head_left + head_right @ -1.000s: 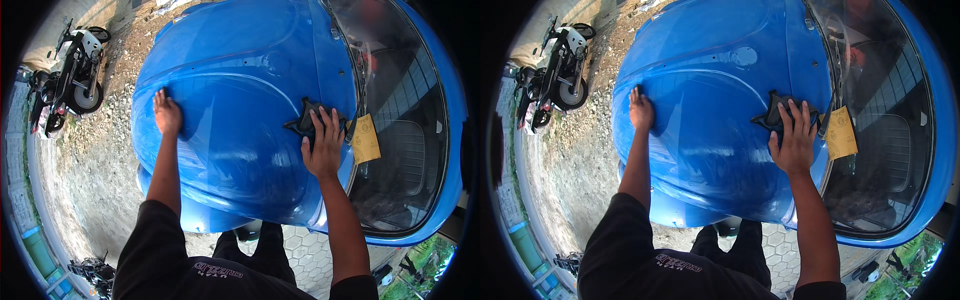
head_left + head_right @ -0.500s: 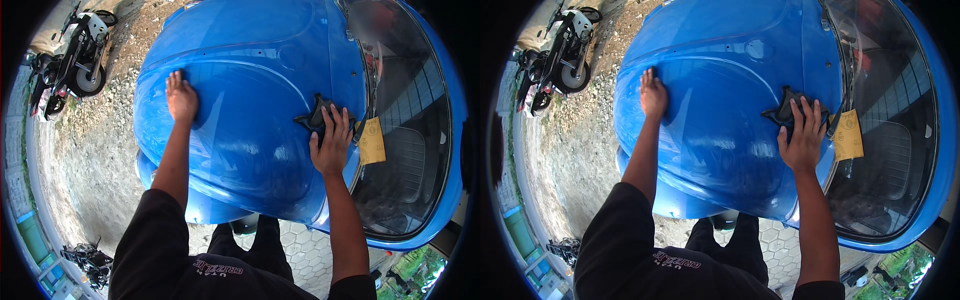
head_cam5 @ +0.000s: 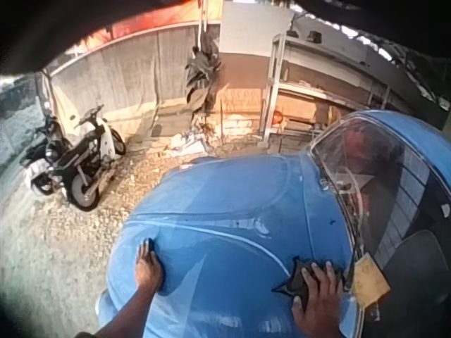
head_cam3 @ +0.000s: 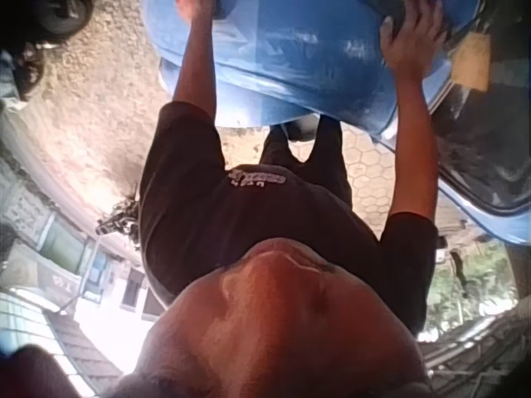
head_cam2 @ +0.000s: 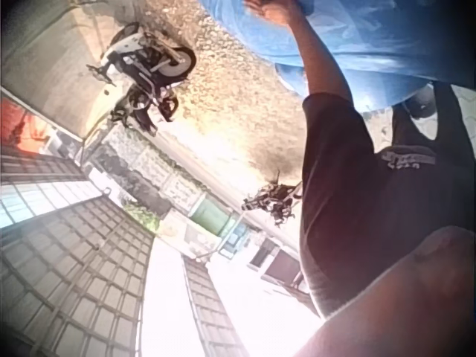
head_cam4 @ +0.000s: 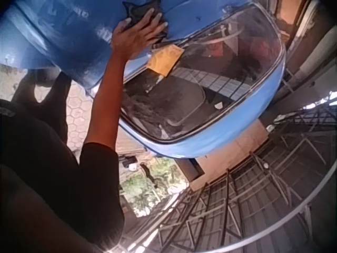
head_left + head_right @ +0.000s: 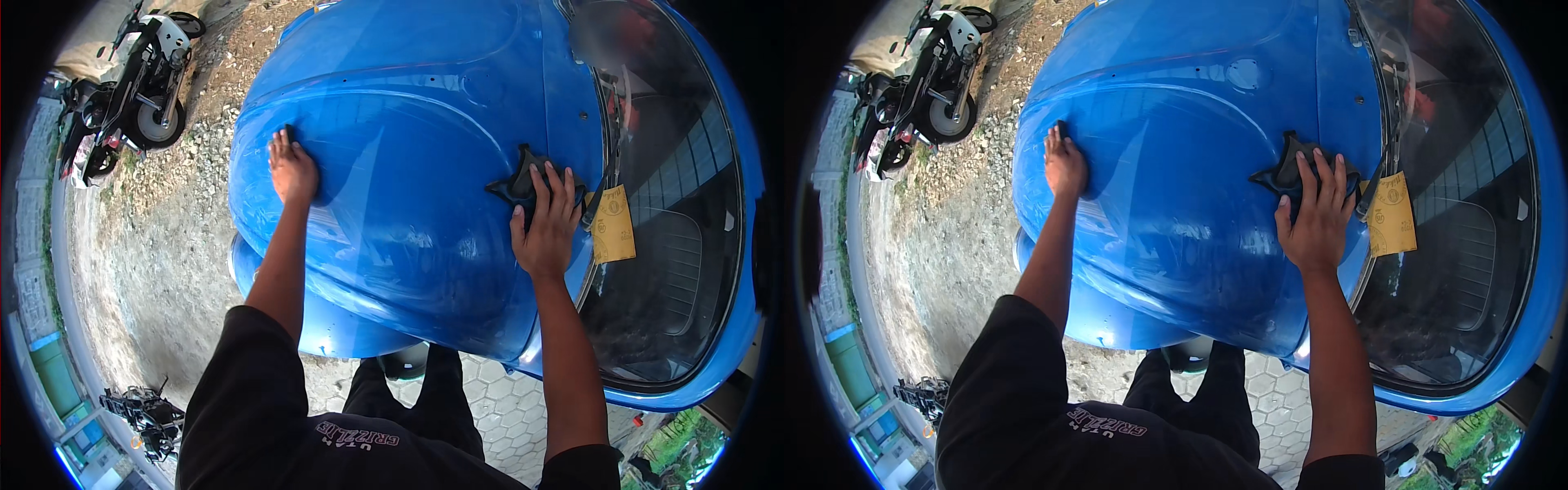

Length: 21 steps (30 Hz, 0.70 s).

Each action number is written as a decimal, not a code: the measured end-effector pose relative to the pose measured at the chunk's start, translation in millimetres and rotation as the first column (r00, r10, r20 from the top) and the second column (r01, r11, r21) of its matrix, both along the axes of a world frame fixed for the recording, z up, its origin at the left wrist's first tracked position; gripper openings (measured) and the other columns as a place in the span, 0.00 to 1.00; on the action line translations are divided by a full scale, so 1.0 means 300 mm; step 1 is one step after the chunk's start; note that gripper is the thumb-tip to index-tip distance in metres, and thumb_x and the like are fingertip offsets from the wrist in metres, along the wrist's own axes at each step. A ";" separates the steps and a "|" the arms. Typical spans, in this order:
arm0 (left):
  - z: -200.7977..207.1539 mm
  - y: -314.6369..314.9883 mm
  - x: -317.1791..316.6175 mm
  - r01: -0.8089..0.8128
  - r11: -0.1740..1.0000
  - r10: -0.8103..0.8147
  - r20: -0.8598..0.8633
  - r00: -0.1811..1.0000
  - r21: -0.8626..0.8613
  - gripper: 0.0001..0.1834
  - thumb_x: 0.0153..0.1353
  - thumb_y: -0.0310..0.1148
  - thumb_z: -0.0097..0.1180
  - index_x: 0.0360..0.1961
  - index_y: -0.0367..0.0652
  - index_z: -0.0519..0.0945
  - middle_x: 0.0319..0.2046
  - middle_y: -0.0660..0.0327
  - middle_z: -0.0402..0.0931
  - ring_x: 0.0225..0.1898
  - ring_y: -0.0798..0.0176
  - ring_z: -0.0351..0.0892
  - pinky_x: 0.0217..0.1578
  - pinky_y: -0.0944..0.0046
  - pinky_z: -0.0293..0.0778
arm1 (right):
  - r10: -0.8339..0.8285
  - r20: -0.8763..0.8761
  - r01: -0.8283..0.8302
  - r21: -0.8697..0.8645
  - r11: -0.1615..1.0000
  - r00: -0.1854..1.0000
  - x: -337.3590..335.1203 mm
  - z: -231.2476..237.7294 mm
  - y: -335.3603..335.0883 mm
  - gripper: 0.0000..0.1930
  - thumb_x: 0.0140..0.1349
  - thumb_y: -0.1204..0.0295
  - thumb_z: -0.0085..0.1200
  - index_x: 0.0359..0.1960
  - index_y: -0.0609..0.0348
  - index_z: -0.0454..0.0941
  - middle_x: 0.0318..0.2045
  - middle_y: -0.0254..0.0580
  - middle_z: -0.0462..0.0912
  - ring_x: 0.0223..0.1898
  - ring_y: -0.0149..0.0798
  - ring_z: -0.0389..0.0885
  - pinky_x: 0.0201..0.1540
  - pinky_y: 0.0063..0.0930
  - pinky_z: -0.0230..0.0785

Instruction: The person sands the hood of a car using sandpaper and wipes the surface down with a cloth.

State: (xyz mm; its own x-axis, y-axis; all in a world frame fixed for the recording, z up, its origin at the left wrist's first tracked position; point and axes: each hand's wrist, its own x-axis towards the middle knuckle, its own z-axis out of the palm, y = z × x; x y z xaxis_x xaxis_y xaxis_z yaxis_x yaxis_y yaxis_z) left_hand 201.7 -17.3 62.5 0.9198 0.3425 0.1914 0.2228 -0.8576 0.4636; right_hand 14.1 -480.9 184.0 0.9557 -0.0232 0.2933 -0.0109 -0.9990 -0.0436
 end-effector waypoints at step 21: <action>0.263 -0.747 -0.546 0.771 0.634 -0.760 0.136 0.635 -0.060 0.34 0.86 0.29 0.57 0.91 0.45 0.73 0.91 0.50 0.70 0.94 0.41 0.62 0.93 0.39 0.56 | -0.030 -0.029 0.029 -0.040 0.999 0.999 -0.022 0.004 -0.037 0.38 0.83 0.57 0.53 0.93 0.39 0.66 0.92 0.39 0.63 0.97 0.59 0.50 0.89 0.86 0.52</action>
